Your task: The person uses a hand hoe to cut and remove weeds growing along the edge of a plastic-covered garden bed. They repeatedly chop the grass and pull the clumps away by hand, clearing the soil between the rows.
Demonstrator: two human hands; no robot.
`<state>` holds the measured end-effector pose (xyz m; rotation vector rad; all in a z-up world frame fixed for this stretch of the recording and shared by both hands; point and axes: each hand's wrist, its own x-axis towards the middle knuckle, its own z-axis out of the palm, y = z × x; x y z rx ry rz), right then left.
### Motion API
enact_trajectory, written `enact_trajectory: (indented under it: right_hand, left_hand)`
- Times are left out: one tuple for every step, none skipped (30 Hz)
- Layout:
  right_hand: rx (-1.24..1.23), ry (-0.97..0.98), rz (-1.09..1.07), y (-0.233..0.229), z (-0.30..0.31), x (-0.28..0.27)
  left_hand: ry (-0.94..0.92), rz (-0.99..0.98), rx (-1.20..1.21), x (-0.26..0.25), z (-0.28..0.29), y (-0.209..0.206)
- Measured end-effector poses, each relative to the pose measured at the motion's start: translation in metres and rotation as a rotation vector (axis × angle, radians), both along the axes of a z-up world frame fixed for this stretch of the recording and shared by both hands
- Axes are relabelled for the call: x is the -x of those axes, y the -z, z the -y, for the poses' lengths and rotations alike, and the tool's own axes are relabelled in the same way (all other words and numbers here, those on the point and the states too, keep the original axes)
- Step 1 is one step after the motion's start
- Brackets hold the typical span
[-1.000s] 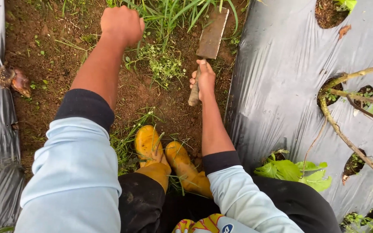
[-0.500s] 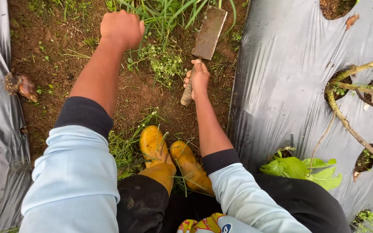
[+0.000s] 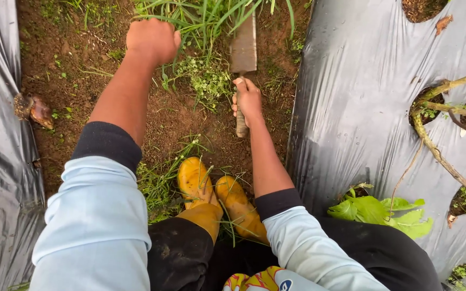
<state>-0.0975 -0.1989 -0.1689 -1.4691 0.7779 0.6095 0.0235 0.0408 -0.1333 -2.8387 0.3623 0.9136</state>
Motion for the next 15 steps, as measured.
enact_trajectory:
  right_hand:
    - [0.012, 0.062, 0.028, 0.004, -0.002, 0.001]
    - [0.011, 0.064, 0.027, 0.007, -0.001, 0.001]
    - [-0.034, 0.084, 0.019, 0.011, -0.001, 0.001]
    - [-0.075, 0.102, 0.006, 0.014, 0.002, 0.005]
    - [-0.072, 0.103, 0.000, 0.012, 0.004, 0.006]
    - [-0.061, 0.049, -0.025, 0.010, 0.006, 0.003]
    - [-0.051, -0.005, -0.051, 0.007, 0.008, 0.001]
    - [-0.052, 0.000, -0.046, 0.007, 0.008, -0.001]
    - [-0.060, 0.000, -0.054, 0.007, 0.008, -0.002]
    - [-0.069, -0.002, -0.069, 0.008, 0.007, 0.001]
    - [-0.070, -0.001, -0.070, 0.007, 0.006, 0.002]
    - [-0.090, -0.002, -0.058, 0.006, 0.005, 0.004]
    - [-0.111, -0.003, -0.046, 0.005, 0.005, 0.006]
    - [-0.112, -0.004, -0.046, 0.008, 0.005, 0.008]
    - [-0.095, -0.033, -0.053, 0.011, 0.006, 0.010]
  left_hand:
    - [-0.016, -0.008, 0.015, 0.000, 0.000, -0.003]
    - [-0.014, -0.009, 0.014, -0.001, 0.000, -0.004]
    - [-0.017, -0.006, 0.015, -0.002, 0.000, -0.005]
    - [-0.021, -0.009, 0.020, 0.001, 0.001, -0.004]
    - [-0.021, -0.015, 0.023, 0.004, 0.000, -0.003]
    - [-0.008, -0.005, 0.007, 0.002, 0.001, -0.004]
    - [0.005, 0.005, -0.009, 0.001, 0.001, -0.006]
    - [0.009, 0.009, -0.009, -0.001, 0.002, -0.005]
    - [0.003, 0.006, -0.003, -0.003, 0.002, -0.004]
    - [-0.007, -0.004, 0.003, -0.002, 0.002, -0.002]
    - [-0.005, -0.005, 0.001, -0.003, 0.001, 0.001]
    - [-0.016, 0.001, 0.014, -0.003, 0.000, 0.005]
    - [-0.028, 0.007, 0.027, -0.003, -0.001, 0.009]
    - [-0.028, 0.006, 0.026, -0.002, -0.001, 0.010]
    - [-0.024, 0.012, 0.035, -0.002, -0.001, 0.010]
